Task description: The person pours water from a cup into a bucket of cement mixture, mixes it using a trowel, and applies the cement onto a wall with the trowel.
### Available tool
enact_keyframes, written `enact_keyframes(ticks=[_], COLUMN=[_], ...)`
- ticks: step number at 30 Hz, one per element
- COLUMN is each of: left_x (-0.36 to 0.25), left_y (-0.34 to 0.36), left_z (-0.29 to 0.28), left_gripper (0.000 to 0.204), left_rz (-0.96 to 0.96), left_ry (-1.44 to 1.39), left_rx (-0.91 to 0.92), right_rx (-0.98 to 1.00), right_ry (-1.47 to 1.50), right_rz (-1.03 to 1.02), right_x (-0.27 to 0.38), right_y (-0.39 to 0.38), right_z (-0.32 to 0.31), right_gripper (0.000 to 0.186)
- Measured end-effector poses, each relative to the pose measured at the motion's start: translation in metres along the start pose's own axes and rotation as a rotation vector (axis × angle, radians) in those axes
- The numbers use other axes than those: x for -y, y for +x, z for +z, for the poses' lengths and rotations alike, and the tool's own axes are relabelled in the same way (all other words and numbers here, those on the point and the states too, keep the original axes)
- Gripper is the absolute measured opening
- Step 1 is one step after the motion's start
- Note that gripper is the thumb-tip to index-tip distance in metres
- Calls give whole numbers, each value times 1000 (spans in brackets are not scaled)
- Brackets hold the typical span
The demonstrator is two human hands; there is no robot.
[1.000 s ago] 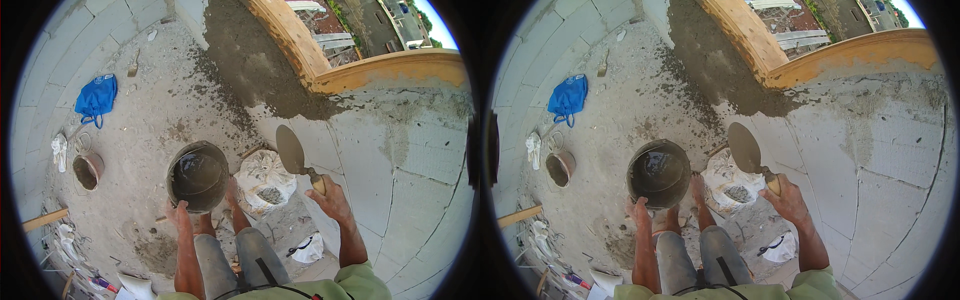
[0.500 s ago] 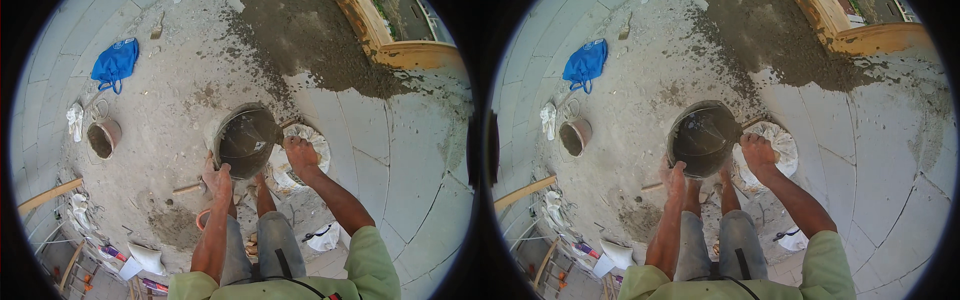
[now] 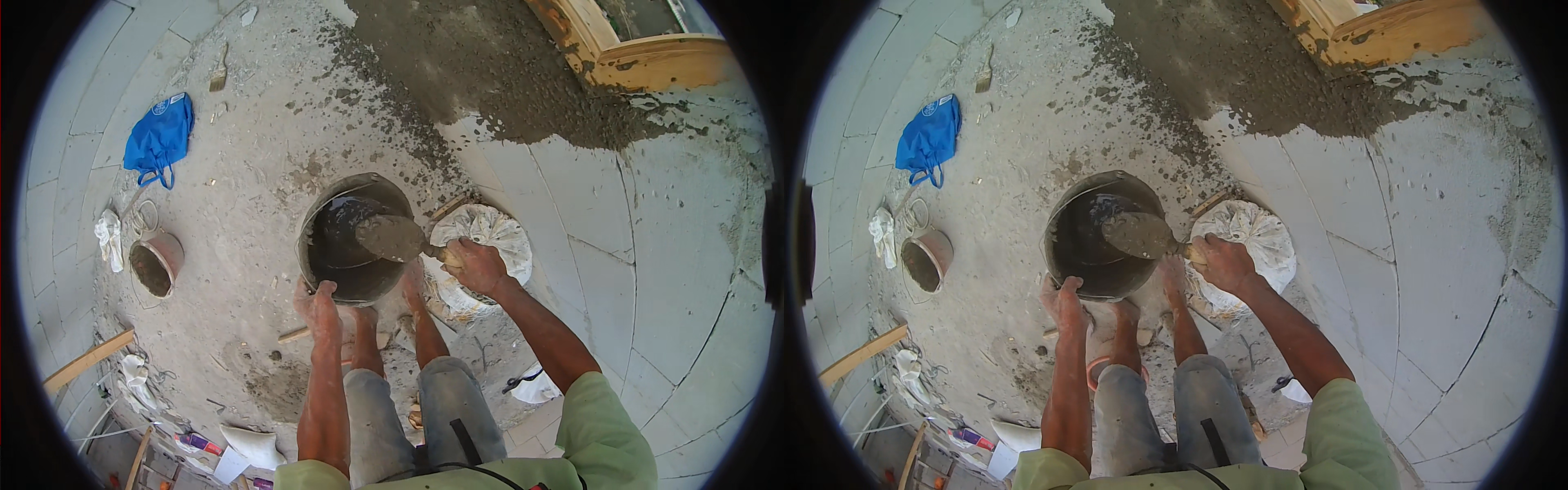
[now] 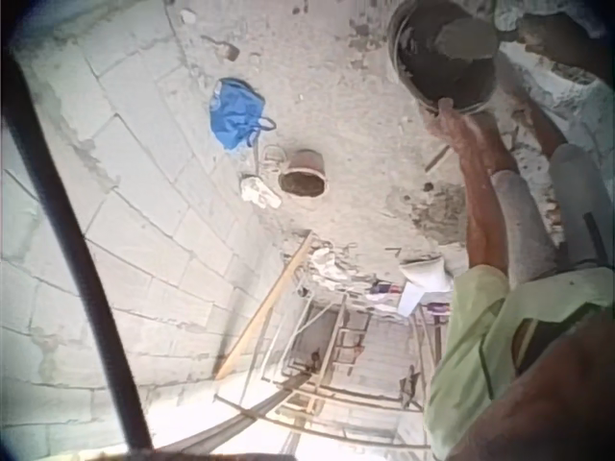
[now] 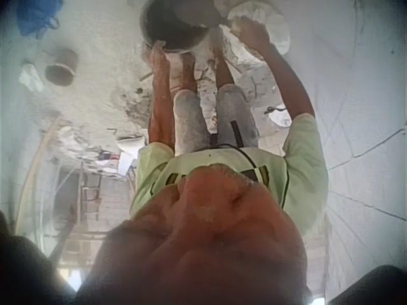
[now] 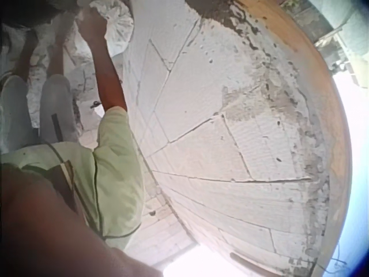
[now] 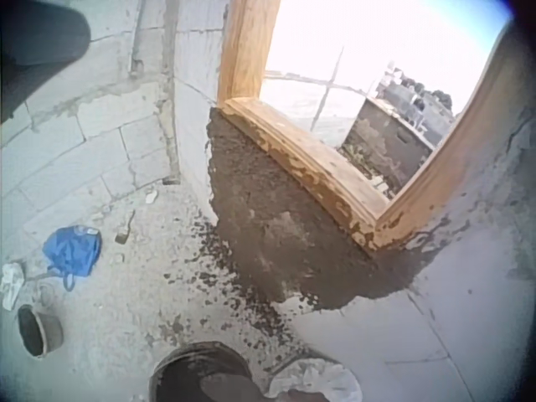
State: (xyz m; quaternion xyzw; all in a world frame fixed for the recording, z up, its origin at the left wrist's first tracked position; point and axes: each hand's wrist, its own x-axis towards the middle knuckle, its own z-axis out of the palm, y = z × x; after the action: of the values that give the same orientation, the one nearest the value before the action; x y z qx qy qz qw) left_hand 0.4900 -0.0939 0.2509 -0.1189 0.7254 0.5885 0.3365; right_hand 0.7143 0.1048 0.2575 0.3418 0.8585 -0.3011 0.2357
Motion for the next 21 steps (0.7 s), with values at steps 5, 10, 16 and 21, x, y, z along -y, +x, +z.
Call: enact_keyframes(ticks=[5, 10, 16, 21], left_x=[10, 16, 22, 35], left_y=[18, 32, 23, 15], left_z=[-15, -11, -39, -33], left_gripper=[31, 32, 34, 37], left_rz=[21, -14, -26, -15], left_ry=[-50, -2, -41, -8], left_rx=[-38, -70, -101, -121], right_rx=[212, 147, -367, -191], right_ry=[314, 810, 419, 233], right_rz=[22, 353, 569, 552], right_x=[-20, -84, -18, -7], right_y=[25, 54, -82, -103], right_z=[-8, -42, -148, -128], right_gripper=[41, 39, 44, 48])
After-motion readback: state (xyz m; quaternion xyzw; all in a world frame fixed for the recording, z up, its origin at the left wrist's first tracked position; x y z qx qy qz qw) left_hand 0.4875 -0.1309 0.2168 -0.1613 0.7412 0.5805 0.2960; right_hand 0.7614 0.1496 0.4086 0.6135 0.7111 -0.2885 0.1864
